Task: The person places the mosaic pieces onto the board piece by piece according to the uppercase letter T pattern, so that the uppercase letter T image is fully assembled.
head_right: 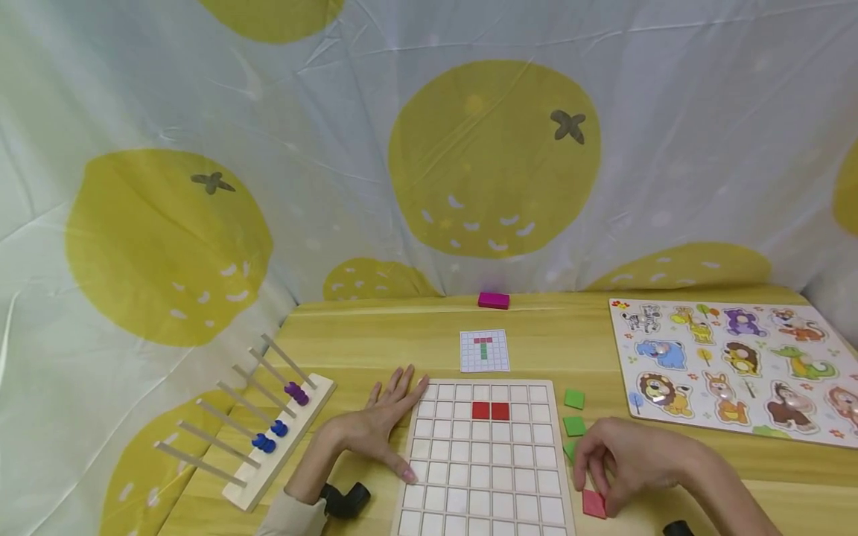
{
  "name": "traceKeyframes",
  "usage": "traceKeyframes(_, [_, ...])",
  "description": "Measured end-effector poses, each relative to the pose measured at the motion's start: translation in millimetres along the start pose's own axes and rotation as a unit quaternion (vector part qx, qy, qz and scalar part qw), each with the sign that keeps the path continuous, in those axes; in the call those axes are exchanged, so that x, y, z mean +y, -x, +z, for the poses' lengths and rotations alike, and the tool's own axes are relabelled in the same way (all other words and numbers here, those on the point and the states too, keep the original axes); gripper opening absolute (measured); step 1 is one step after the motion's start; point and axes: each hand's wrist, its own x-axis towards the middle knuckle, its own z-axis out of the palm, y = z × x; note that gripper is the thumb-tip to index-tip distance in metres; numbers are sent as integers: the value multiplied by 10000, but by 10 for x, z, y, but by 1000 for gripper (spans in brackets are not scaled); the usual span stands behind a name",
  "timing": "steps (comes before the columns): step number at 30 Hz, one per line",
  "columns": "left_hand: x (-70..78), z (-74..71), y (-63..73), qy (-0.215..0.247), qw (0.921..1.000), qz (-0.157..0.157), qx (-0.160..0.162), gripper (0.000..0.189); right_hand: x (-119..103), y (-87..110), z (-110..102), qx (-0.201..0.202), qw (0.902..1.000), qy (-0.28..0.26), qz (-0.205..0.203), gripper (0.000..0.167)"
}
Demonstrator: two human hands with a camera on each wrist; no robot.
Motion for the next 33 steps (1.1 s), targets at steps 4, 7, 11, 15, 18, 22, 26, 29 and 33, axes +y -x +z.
traceKeyframes(4, [3,-2,3,-3,10000,13,-16,143,10,-10,11,-17,10000,-69,-16,32])
traceKeyframes(7, [4,-5,6,1,10000,24,-16,143,13,-16,21,-10,10000,-43,-23,31])
traceKeyframes(11, [3,-7,8,2,10000,17,-2,142,10,-42,47,-1,9997,168,-154,31])
traceKeyframes(15, [-4,-3,8,25,10000,4,-14,142,-13,-64,73,8,9995,254,-182,29])
traceKeyframes(18, [-9,1,10,20,10000,3,-22,142,-25,-70,83,7,9999,113,-74,26])
traceKeyframes(22, [-11,5,14,25,10000,12,-20,141,-27,-68,88,30,9999,-33,111,24])
traceKeyframes(26, [-10,5,16,29,10000,16,-16,141,-20,-62,86,61,9997,-35,244,24])
traceKeyframes(29, [-7,1,14,25,10000,15,-19,141,-13,-59,82,129,9995,142,241,24])
traceKeyframes(33, [-5,-4,4,14,10000,5,-16,142,-3,-50,69,302,9977,587,149,25])
